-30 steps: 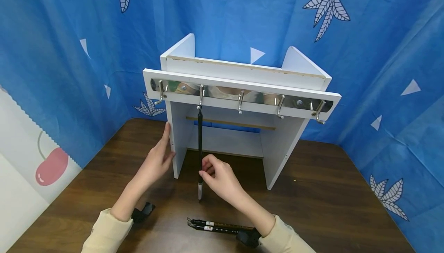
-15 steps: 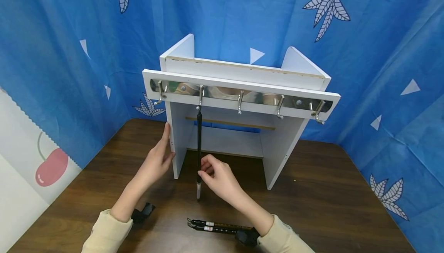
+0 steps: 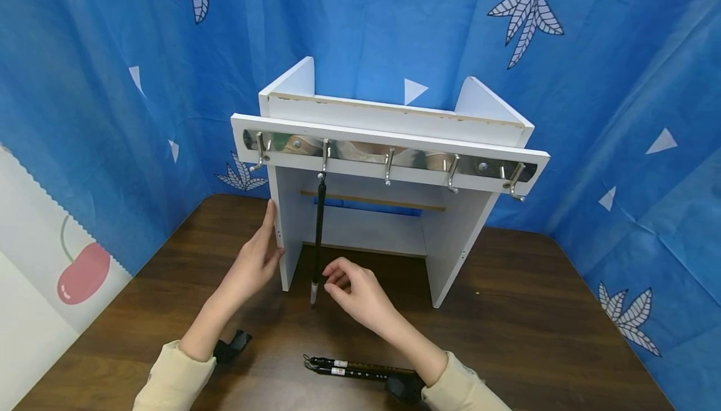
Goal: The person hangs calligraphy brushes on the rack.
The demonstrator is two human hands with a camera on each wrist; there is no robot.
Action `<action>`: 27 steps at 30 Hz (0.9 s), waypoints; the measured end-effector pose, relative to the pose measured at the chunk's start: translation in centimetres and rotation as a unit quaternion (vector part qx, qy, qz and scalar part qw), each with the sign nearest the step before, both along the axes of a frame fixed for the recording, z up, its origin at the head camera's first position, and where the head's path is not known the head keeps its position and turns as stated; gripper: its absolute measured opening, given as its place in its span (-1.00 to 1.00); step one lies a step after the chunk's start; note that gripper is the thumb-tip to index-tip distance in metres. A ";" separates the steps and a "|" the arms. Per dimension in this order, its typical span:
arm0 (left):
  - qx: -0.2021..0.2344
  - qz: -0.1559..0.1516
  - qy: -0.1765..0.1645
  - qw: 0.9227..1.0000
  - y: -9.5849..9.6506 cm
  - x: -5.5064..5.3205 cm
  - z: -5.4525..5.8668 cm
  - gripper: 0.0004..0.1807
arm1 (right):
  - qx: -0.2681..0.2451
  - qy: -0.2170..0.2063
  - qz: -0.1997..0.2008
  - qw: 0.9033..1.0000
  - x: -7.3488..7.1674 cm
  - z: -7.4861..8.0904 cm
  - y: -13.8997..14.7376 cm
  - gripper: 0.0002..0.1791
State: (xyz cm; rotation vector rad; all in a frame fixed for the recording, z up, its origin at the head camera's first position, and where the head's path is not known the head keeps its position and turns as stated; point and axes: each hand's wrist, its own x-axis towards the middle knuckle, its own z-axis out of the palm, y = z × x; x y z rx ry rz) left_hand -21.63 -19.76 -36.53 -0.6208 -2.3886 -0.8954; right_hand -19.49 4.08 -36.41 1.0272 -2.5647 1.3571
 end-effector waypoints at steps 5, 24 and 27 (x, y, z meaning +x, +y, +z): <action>0.000 -0.002 0.002 1.000 0.2 0.0 -0.2 0.13 | 0.009 -0.005 0.003 1.000 0.0 -0.4 1.0 -0.87; 0.000 -0.001 -0.008 1.000 0.2 0.1 -0.1 0.13 | 0.087 -0.036 -0.020 0.995 0.5 -1.9 8.5 -0.87; -0.003 -0.001 -0.011 1.000 0.2 0.1 0.0 0.13 | 0.096 -0.040 -0.013 0.995 0.6 -2.3 9.7 -0.87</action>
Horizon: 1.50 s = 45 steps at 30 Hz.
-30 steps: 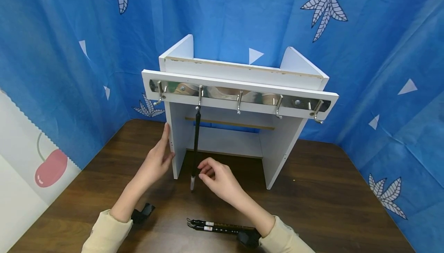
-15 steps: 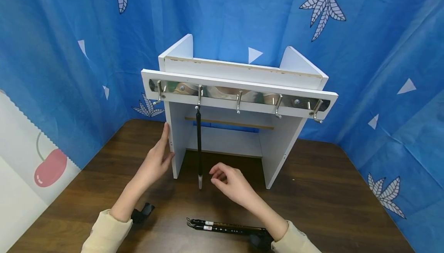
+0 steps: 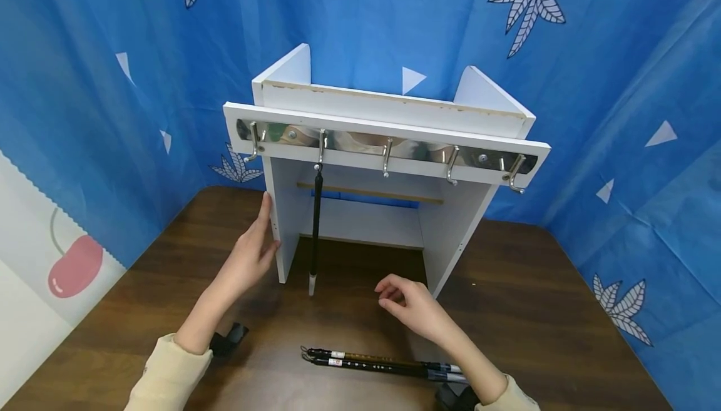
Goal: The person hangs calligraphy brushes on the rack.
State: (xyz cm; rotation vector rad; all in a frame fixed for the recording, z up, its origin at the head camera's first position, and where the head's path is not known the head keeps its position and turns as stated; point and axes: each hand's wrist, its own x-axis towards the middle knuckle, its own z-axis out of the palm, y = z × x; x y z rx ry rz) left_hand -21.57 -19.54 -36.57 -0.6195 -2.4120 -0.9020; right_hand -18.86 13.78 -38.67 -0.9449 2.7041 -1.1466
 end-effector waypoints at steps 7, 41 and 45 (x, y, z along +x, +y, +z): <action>-0.001 -0.012 0.004 1.000 -0.4 -0.2 0.2 0.15 | 0.003 -0.039 0.007 0.999 0.5 -0.7 2.2 -0.85; 0.003 -0.011 -0.010 1.000 -0.6 -0.2 -0.1 0.16 | 0.106 -0.087 0.115 0.984 2.3 -1.9 3.0 -0.79; 0.000 -0.010 -0.004 1.000 -0.6 -0.2 -0.2 0.16 | 0.126 -0.071 0.116 0.983 2.5 -2.0 2.8 -0.78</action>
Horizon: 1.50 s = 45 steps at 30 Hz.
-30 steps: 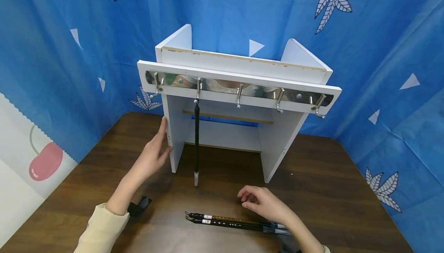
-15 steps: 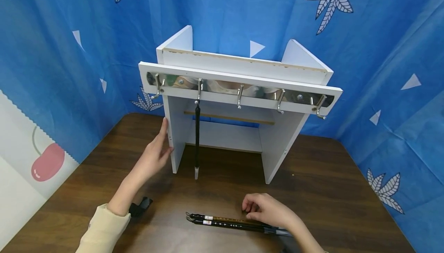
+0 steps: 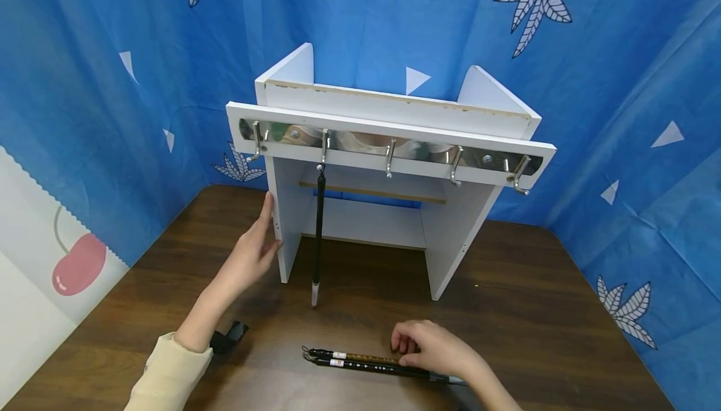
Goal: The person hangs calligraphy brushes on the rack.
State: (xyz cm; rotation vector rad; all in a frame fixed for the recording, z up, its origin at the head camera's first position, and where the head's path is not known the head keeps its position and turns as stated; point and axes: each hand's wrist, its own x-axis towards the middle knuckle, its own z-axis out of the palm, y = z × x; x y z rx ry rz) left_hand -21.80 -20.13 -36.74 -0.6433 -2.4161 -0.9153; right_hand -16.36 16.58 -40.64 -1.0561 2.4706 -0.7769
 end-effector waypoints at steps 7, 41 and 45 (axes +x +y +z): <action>0.003 0.000 -0.008 1.000 0.1 0.1 0.1 0.16 | 0.010 0.013 0.003 1.000 0.3 -0.3 -0.3 -0.77; 0.002 0.004 -0.002 1.000 0.1 0.0 0.0 0.17 | 0.040 0.101 0.006 0.994 1.0 -0.6 -1.0 -0.73; 0.002 0.001 0.000 1.000 0.2 0.0 0.1 0.17 | 0.042 0.113 0.006 0.993 1.0 -0.6 -1.0 -0.74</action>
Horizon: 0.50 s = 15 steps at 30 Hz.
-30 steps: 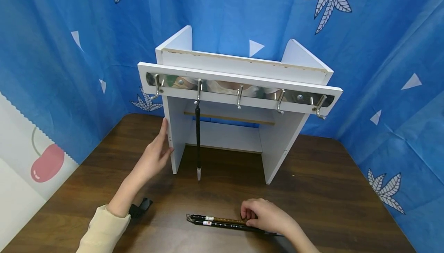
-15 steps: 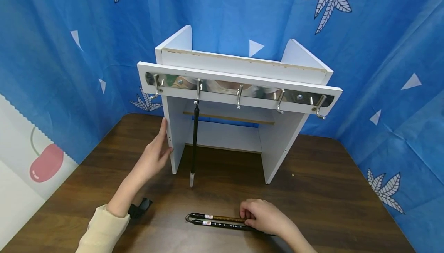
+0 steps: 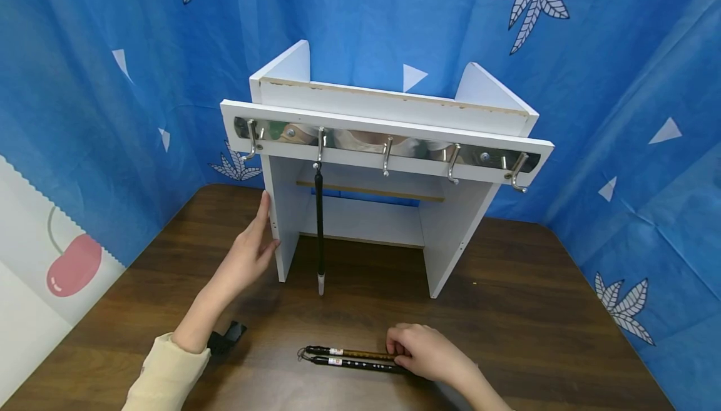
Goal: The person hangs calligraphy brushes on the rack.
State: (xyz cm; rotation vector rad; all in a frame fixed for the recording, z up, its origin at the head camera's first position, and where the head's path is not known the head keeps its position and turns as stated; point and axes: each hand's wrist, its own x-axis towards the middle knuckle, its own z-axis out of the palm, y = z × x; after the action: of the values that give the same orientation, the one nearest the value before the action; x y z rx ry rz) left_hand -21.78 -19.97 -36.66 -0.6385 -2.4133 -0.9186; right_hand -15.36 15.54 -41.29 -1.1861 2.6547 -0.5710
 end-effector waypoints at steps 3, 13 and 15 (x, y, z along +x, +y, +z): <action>0.000 0.000 0.001 1.000 0.0 0.0 0.0 0.17 | 0.001 0.012 -0.001 1.000 0.0 0.0 0.0 -0.75; 0.000 -0.001 0.002 1.000 0.1 0.2 0.1 0.17 | 0.004 0.031 -0.004 1.000 0.1 -0.2 -0.2 -0.76; 0.000 -0.001 0.002 1.000 0.1 0.2 0.1 0.17 | 0.004 0.032 -0.005 0.999 0.1 -0.2 -0.3 -0.76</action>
State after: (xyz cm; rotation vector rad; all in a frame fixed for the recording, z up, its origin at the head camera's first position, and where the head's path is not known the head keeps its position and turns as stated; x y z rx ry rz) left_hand -21.61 -19.92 -36.56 -0.6427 -2.4093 -0.9159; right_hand -15.28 15.22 -41.47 -1.2092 2.7145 -0.5326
